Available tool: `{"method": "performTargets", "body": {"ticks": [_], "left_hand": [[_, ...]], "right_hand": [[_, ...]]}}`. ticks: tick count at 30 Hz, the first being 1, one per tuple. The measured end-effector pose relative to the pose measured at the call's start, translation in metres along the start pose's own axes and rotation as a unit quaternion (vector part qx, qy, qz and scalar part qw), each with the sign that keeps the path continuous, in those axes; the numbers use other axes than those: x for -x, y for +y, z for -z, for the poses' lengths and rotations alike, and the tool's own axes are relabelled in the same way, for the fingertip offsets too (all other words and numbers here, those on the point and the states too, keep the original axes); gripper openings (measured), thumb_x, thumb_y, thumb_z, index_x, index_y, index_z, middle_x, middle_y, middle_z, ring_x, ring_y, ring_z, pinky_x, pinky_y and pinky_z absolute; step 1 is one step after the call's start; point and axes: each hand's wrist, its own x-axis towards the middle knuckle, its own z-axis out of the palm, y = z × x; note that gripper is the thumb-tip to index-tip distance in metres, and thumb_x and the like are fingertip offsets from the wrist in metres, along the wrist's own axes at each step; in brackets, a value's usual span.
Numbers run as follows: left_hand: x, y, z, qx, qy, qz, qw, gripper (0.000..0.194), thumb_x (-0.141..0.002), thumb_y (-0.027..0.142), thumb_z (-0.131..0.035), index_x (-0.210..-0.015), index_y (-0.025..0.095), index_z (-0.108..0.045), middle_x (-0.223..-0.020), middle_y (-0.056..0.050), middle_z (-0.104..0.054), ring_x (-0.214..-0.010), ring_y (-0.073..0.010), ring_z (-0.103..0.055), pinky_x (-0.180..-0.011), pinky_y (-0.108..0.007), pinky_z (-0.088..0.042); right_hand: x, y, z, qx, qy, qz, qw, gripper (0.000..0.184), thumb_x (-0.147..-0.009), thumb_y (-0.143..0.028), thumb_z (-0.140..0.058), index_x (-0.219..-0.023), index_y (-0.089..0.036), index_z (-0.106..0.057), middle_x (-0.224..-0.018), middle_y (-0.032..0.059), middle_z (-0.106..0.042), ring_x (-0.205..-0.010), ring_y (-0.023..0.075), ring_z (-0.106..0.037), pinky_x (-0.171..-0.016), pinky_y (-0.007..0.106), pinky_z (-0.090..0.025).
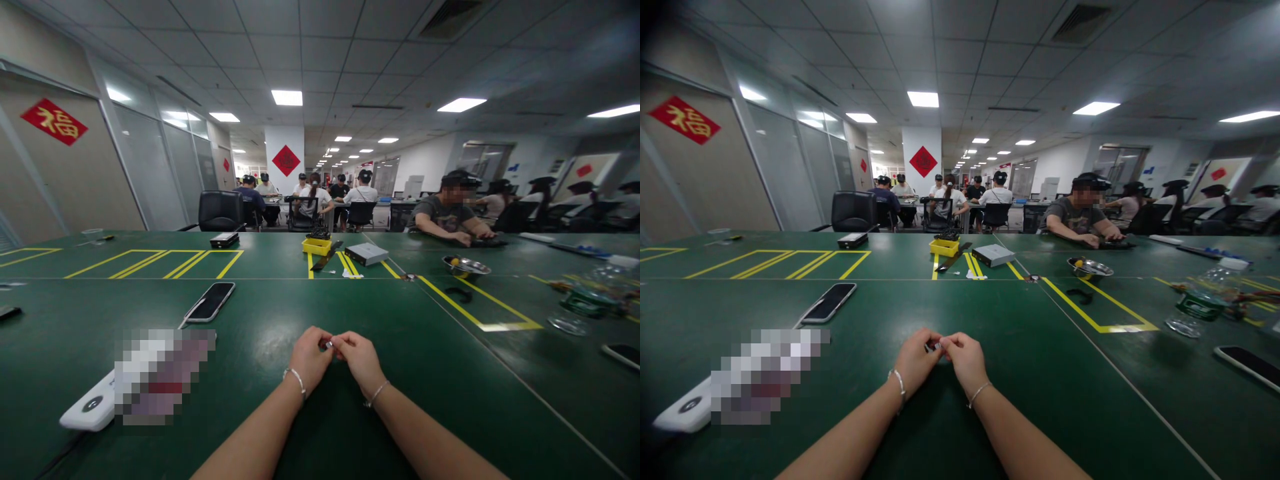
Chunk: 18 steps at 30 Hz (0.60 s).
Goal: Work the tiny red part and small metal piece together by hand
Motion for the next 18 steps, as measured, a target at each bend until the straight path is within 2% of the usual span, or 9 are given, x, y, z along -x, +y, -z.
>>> {"method": "performTargets", "body": {"ticks": [6, 12, 18], "left_hand": [[-0.001, -0.004, 0.001, -0.010, 0.015, 0.008, 1.000, 0.005, -0.066, 0.019, -0.053, -0.068, 0.017, -0.057, -0.067, 0.000, -0.052, -0.065, -0.0116, -0.048, -0.060, -0.023, -0.037], [0.002, 0.001, 0.002, -0.019, 0.015, -0.016, 1.000, 0.004, -0.067, 0.018, -0.051, -0.067, 0.017, -0.055, -0.068, 0.000, -0.050, -0.066, -0.0117, -0.047, -0.060, -0.023, -0.037], [0.002, 0.002, 0.000, -0.023, 0.006, -0.039, 0.999, 0.007, -0.066, 0.014, -0.050, -0.071, 0.018, -0.052, -0.070, 0.001, -0.049, -0.066, -0.0110, -0.046, -0.061, -0.023, -0.037]], "right_hand": [[0.003, -0.002, 0.000, 0.034, -0.036, 0.008, 0.999, 0.033, -0.068, -0.044, -0.050, -0.064, -0.014, -0.062, -0.057, 0.0018, -0.056, -0.055, 0.0119, -0.049, -0.052, 0.025, -0.039], [0.006, -0.010, 0.001, -0.026, -0.041, -0.054, 0.997, 0.027, -0.061, -0.039, -0.058, -0.064, -0.013, -0.062, -0.059, 0.0020, -0.057, -0.057, 0.0113, -0.051, -0.056, 0.024, -0.041], [0.006, -0.012, 0.000, -0.045, -0.027, -0.047, 0.998, 0.019, -0.056, -0.031, -0.063, -0.064, -0.014, -0.058, -0.059, -0.0006, -0.057, -0.054, 0.0085, -0.048, -0.051, 0.021, -0.037]]}}
